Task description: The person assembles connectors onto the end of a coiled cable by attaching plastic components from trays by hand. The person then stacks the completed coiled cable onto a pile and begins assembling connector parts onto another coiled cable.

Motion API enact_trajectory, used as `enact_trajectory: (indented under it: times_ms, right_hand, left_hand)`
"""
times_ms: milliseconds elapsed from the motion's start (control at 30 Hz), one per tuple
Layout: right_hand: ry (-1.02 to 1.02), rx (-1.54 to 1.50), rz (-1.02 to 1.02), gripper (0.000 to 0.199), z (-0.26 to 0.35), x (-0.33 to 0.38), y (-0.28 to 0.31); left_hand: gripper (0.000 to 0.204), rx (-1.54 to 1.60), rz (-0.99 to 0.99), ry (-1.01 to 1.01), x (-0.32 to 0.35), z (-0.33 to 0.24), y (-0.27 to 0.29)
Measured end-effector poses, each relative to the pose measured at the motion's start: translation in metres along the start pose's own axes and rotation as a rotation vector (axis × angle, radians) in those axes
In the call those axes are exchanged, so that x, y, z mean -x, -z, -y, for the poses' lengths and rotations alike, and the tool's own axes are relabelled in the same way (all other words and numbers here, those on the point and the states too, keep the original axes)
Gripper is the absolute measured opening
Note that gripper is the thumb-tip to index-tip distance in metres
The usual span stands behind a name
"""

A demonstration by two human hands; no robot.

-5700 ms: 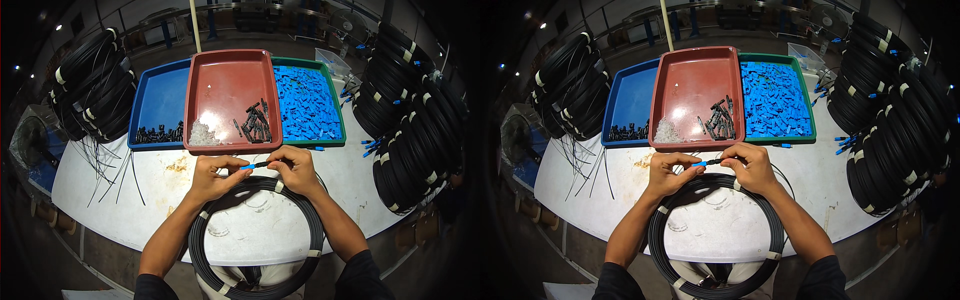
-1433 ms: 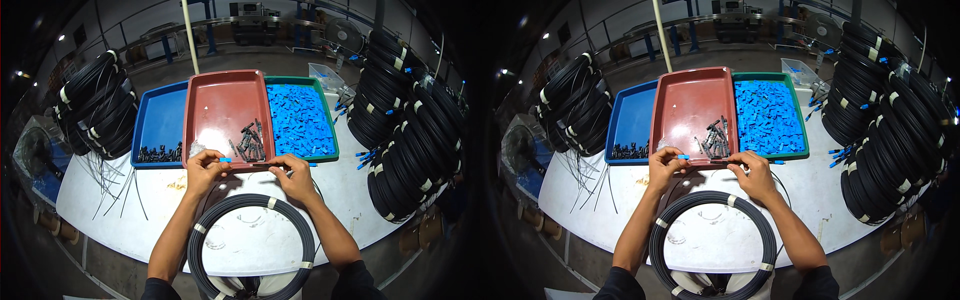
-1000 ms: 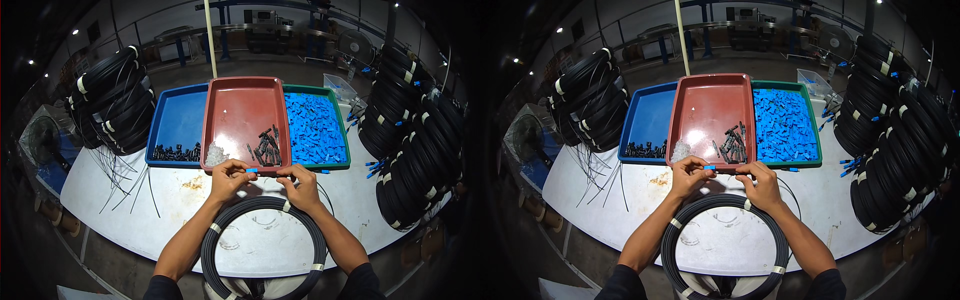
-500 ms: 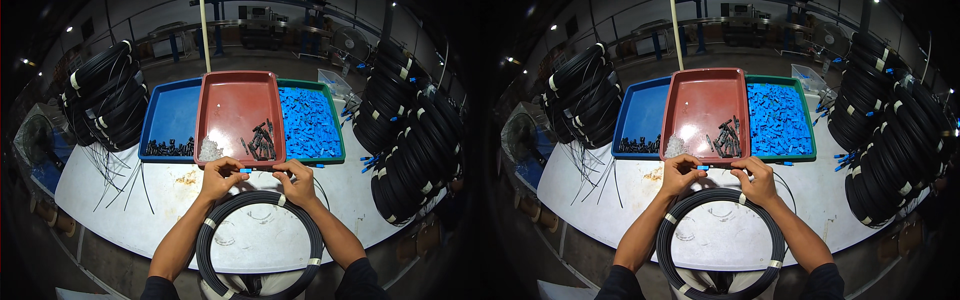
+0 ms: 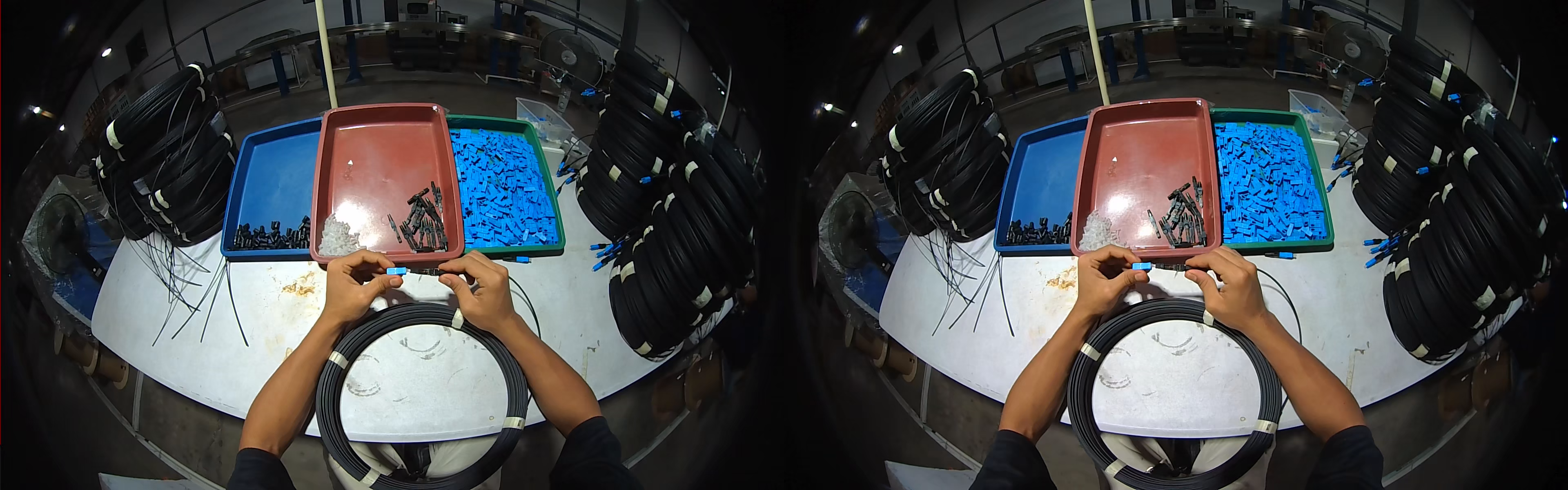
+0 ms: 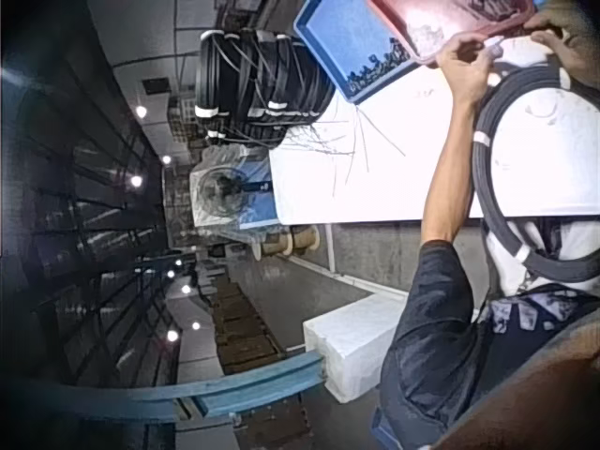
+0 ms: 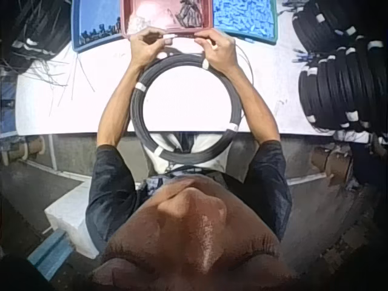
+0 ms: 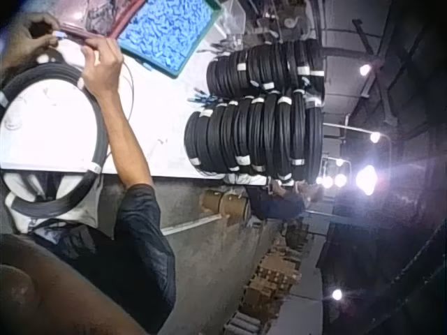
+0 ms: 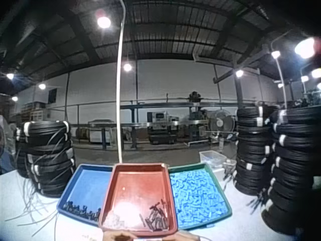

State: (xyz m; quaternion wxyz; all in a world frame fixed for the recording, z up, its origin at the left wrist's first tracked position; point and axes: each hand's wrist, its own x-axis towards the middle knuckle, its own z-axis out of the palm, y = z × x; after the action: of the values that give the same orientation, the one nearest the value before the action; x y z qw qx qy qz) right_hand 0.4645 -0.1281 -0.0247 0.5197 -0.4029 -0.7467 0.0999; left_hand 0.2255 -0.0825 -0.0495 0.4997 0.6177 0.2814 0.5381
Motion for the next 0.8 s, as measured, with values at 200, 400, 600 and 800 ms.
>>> enact_trajectory:
  times_ms: [200,400,600,800]
  right_hand:
    - [0.062,0.015,0.0,0.009,0.001,0.0,0.002]
    - [0.155,0.054,0.022,0.009,-0.001,-0.001,0.001]
    - [0.17,0.079,0.048,0.01,-0.002,-0.001,0.001]
    - [0.264,0.093,0.08,0.015,0.0,-0.002,-0.001]
  left_hand:
    - [0.02,-0.188,0.017,-0.081,0.002,-0.008,-0.003]
    - [0.02,-0.278,0.046,-0.066,0.002,-0.013,-0.003]
    - [0.016,-0.309,0.102,-0.123,0.003,-0.016,-0.009]
    - [0.016,-0.386,0.156,-0.142,0.003,-0.022,-0.011]
